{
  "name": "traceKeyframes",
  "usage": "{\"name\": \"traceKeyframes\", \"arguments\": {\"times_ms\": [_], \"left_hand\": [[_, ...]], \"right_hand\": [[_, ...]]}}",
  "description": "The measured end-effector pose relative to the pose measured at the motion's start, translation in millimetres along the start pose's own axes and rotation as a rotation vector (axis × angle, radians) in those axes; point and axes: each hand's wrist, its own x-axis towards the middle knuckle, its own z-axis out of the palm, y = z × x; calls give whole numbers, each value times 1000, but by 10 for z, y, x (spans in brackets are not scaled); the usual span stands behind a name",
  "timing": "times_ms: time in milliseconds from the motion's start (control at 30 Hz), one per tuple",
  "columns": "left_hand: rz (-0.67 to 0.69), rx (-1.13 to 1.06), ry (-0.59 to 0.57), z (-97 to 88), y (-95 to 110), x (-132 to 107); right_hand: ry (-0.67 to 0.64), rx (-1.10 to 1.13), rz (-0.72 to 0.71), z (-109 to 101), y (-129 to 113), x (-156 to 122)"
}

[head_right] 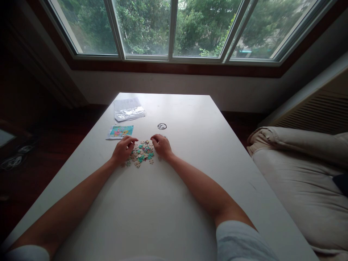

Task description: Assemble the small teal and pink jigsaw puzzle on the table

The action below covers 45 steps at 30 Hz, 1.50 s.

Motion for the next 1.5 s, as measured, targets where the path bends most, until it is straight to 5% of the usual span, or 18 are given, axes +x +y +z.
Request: {"name": "traceKeyframes", "arguments": {"times_ms": [133,267,533,1100,1500], "left_hand": [[4,20,-12,8,-22,-7],[2,56,-15,23,-63,-4],[22,99,-45,39,-105,-4],[45,126,-99,37,-131,-7],[47,53,-132,-3,-96,-23]], "right_hand": [[-38,-172,-27,22,0,-23],[-213,-310,-168,26,-33,-52],[-395,-299,-344,-5,-137,-98],[-360,-230,-387,19,-101,-58],[-160,177,-93,16,-9,10]]}}
